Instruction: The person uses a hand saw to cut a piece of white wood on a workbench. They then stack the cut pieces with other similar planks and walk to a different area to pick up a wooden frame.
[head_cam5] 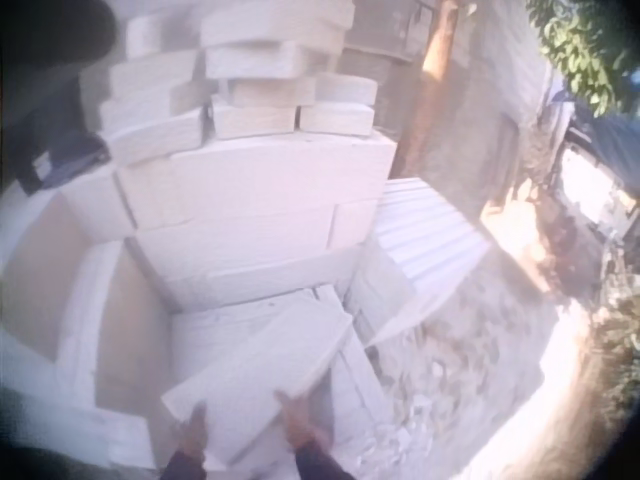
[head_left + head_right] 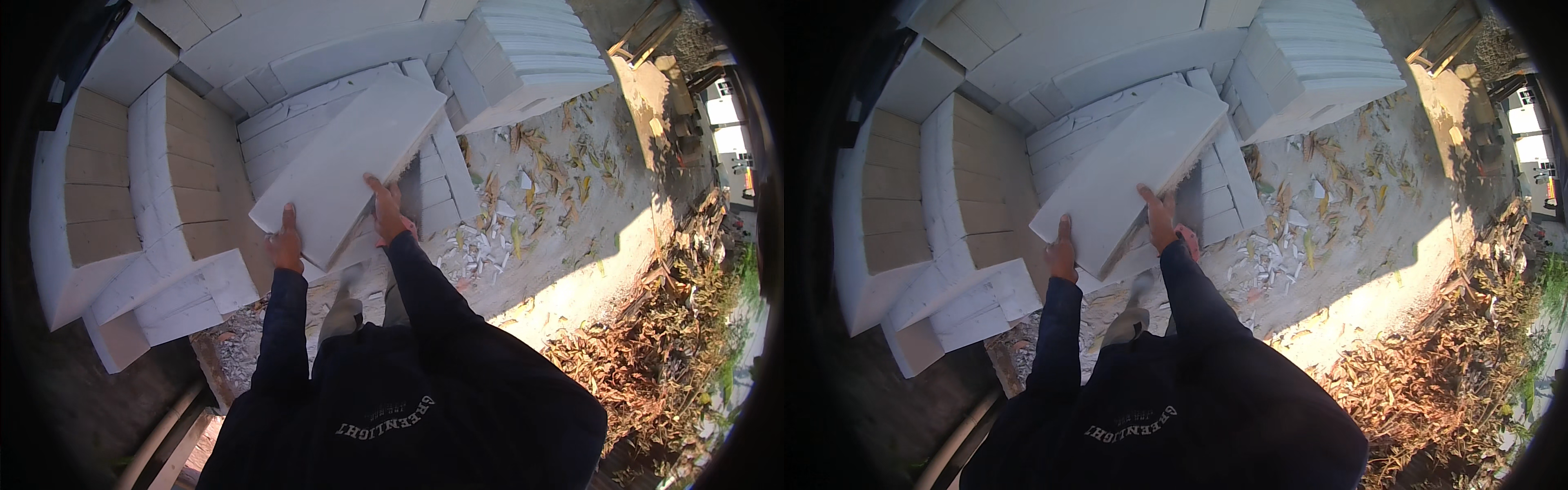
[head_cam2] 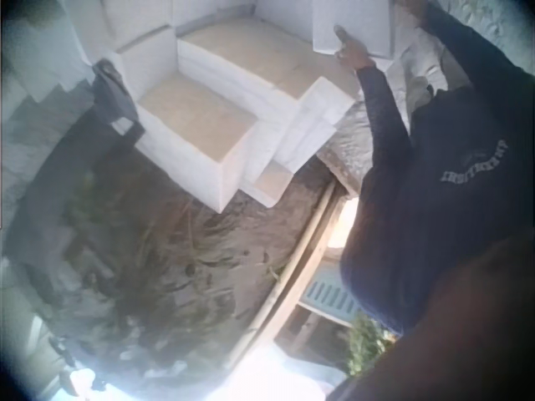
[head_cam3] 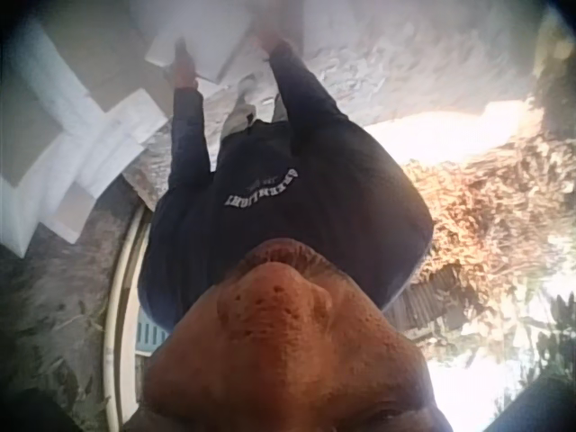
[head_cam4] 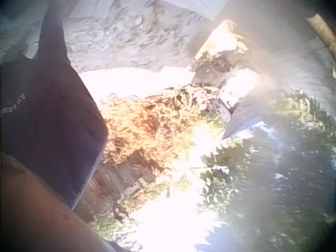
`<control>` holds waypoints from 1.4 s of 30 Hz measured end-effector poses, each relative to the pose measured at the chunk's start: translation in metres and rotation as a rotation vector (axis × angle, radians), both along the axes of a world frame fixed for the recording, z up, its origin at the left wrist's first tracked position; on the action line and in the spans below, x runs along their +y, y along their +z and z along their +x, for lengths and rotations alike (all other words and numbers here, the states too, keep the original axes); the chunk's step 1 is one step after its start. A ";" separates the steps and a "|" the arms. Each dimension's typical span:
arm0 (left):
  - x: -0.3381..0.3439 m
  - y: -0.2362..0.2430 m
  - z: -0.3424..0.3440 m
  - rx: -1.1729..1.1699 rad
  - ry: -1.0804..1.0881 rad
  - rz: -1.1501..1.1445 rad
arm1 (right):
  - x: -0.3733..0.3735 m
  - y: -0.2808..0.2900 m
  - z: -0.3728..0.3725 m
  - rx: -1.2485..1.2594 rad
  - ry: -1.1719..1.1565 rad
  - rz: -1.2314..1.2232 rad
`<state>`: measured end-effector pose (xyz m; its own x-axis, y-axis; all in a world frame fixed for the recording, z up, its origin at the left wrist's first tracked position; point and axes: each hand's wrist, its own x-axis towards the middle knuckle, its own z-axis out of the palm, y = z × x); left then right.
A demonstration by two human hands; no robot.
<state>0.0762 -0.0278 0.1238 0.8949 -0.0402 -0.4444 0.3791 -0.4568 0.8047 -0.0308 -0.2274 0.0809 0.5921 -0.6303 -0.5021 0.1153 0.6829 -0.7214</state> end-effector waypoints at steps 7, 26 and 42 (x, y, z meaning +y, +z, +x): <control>-0.005 0.011 -0.003 -0.081 0.052 -0.185 | 0.004 0.023 -0.001 0.075 -0.122 0.080; -0.004 0.066 -0.018 -0.944 -0.425 -0.236 | 0.017 -0.001 -0.064 0.427 -0.159 0.106; -0.065 0.149 -0.039 -0.939 -0.594 -0.184 | -0.023 -0.022 -0.081 -0.099 -0.181 0.339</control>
